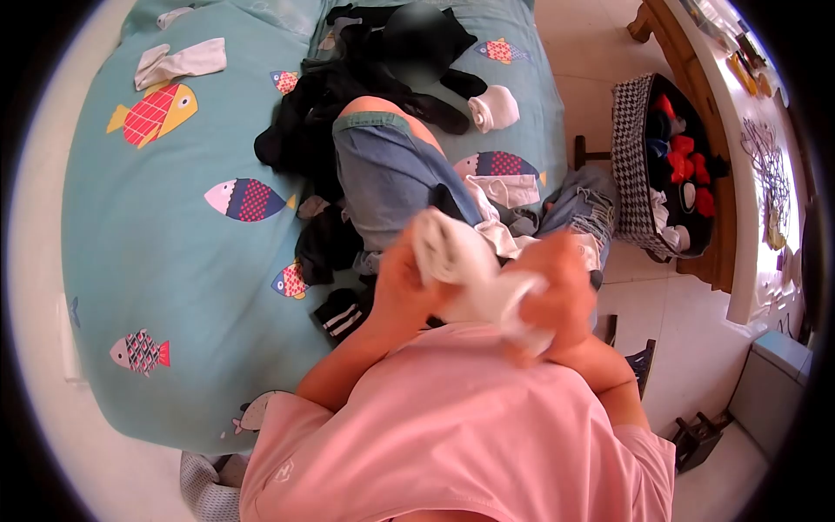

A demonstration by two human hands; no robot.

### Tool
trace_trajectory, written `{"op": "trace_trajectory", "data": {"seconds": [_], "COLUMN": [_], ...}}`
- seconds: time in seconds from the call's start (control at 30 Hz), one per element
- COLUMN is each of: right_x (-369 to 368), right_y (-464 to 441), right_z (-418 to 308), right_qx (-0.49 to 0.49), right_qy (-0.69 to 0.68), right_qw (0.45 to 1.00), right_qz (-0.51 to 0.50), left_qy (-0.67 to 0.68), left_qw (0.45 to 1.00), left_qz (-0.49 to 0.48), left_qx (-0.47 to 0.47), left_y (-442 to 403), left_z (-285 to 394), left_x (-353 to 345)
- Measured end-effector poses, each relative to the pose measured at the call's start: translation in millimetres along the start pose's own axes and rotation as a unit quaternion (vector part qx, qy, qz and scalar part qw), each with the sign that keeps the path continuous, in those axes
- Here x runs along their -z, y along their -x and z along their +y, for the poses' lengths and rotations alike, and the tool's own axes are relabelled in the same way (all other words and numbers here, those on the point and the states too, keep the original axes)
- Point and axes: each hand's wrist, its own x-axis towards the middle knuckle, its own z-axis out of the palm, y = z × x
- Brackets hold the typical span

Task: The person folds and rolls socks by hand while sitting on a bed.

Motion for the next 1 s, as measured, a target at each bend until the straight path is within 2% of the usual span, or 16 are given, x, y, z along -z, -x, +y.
{"op": "trace_trajectory", "data": {"seconds": [0.03, 0.07, 0.1, 0.13, 0.2, 0.23, 0.33, 0.37, 0.47, 0.57, 0.73, 0.77, 0.83, 0.87, 0.97, 1.0], "right_x": [-7, -16, -25, -29, -26, -23, -14, -13, -14, -13, -10, -10, -10, -11, -5, -5], "right_y": [3, -1, -4, -6, -3, 0, 0, 2, -4, -8, -2, -2, -3, -4, 2, 2], "right_z": [-3, -11, -17, -13, 0, 6, 21, 26, 15, 0, 6, 7, 11, 9, 12, 10], "right_qx": [0.034, -0.001, -0.037, -0.067, -0.071, -0.076, -0.149, -0.183, -0.148, -0.166, -0.232, -0.222, -0.201, -0.242, -0.34, -0.332], "right_qy": [-0.018, 0.03, 0.078, 0.081, 0.111, 0.125, 0.145, 0.153, 0.124, 0.043, 0.071, 0.078, 0.091, 0.073, -0.12, -0.106], "right_qw": [0.999, 0.997, 0.991, 0.992, 0.991, 0.989, 0.977, 0.969, 0.981, 0.984, 0.97, 0.972, 0.975, 0.968, 0.931, 0.937], "right_qz": [-0.028, -0.066, -0.105, -0.075, -0.013, 0.018, 0.042, 0.058, -0.005, -0.039, -0.026, -0.025, -0.026, -0.008, 0.066, 0.03], "left_qy": [0.065, 0.13, 0.281, 0.427, 0.141, -0.002, 0.143, 0.111, 0.041, 0.141, 0.077, 0.17, 0.068, 0.047, 0.111, 0.091], "left_qw": [0.998, 0.99, 0.958, 0.901, 0.989, 0.995, 0.98, 0.987, 0.994, 0.977, 0.993, 0.967, 0.982, 0.985, 0.985, 0.986], "left_qz": [0.022, 0.045, 0.026, 0.006, 0.033, 0.069, -0.054, -0.029, 0.068, 0.038, 0.076, -0.002, 0.022, 0.032, 0.051, 0.059], "left_qx": [0.01, 0.016, 0.05, 0.082, -0.029, -0.074, -0.126, -0.11, -0.081, -0.157, -0.05, -0.189, -0.178, -0.165, -0.119, -0.124], "left_y": [-4, -8, -13, -18, -14, -13, -11, -8, -7, -24, -21, -22, -19, -18, -22, -24], "left_z": [-8, -16, -20, -22, -7, 3, -10, -14, -18, -16, 4, -6, -3, -3, -6, -6], "left_x": [0, -1, -4, -8, -16, -21, -14, -13, -19, -20, -29, -31, -34, -34, -22, -19]}}
